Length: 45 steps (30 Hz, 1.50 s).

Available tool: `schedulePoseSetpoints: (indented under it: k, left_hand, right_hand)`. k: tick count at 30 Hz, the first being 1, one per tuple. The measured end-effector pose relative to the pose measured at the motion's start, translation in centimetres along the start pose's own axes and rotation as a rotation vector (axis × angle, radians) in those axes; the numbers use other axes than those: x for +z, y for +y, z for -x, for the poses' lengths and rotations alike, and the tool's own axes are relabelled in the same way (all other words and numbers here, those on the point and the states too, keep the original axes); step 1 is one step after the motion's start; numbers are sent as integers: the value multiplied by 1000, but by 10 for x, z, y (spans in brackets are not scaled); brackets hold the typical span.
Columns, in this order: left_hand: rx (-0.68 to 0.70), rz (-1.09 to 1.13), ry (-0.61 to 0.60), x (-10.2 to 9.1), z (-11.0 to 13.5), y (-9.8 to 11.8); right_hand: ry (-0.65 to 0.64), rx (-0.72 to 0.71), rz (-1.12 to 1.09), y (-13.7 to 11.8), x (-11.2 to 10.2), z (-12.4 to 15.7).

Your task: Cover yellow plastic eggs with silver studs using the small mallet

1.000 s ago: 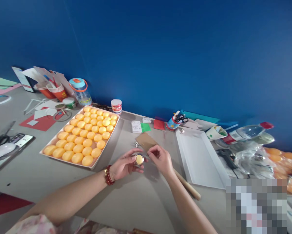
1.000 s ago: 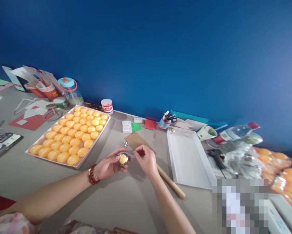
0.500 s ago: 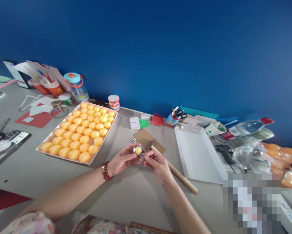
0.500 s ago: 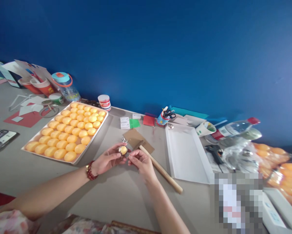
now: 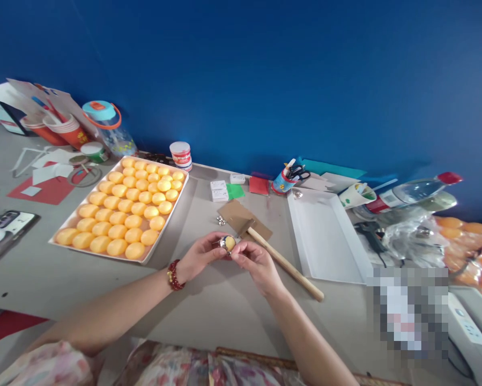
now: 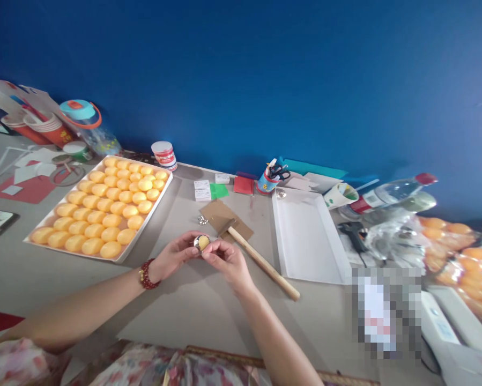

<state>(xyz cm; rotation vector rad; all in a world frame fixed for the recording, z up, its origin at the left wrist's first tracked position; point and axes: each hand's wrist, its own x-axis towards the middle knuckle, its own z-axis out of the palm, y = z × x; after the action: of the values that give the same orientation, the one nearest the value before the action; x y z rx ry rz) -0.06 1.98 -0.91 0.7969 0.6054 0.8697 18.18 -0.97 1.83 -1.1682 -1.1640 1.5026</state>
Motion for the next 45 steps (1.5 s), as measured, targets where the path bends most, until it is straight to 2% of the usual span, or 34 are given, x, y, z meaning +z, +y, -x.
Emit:
schedulePoseSetpoints:
  k: [12, 17, 28, 45]
  left_hand:
    - [39, -16, -7, -1, -1, -2]
    - [42, -5, -8, -1, -1, 0]
    - [53, -26, -3, -2, -2, -2]
    - [88, -64, 21, -3, -2, -4]
  right_hand:
    - [42, 7, 26, 4, 3, 1]
    - [91, -52, 111, 3, 4, 1]
    - [58, -42, 148, -4, 4, 2]
    - [36, -13, 34, 5, 5, 2]
